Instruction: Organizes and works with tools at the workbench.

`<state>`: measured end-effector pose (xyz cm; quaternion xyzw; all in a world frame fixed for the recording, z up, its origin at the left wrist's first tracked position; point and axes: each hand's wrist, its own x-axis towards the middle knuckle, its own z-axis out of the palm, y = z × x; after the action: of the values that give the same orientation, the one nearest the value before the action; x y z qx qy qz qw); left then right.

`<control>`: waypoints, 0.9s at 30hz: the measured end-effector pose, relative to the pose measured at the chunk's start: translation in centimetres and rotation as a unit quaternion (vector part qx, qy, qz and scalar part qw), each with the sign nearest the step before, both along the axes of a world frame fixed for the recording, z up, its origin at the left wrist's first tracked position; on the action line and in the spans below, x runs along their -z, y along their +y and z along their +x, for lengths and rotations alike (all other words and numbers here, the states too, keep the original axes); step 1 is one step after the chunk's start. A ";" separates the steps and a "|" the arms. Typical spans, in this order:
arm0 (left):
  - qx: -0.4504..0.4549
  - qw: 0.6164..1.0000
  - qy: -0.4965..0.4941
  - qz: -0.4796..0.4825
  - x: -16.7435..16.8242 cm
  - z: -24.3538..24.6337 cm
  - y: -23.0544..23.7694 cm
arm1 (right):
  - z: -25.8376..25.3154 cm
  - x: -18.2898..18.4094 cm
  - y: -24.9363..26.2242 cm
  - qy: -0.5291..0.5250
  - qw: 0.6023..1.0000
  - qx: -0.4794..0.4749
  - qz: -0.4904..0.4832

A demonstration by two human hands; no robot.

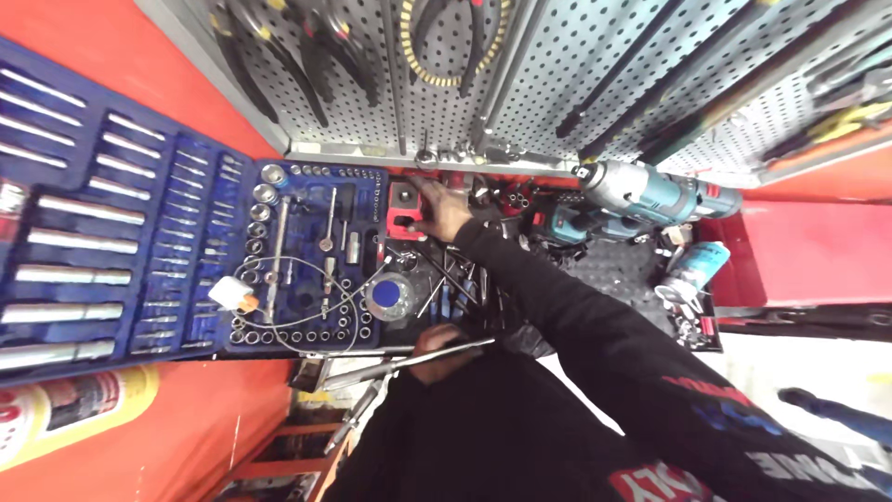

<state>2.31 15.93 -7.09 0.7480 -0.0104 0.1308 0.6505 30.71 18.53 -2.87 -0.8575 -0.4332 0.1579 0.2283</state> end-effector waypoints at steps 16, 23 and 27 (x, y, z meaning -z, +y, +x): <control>0.002 0.999 -0.047 -0.004 2.8 0.1 -0.3 | -13.5 -2.1 -18.7 0.060 0.965 0.029 -0.252; 0.024 0.998 -0.055 -0.002 3.0 -0.3 -0.6 | -11.1 -5.0 -20.9 -0.075 0.978 -0.080 -0.176; 0.080 0.992 -0.094 0.019 2.8 -0.8 -0.3 | -9.0 -9.1 -21.6 -0.162 0.962 -0.178 -0.129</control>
<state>1.55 15.62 -9.94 0.7416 -0.1335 0.1481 0.6406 21.70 -3.08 6.27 -0.8027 -0.5861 0.1096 0.0105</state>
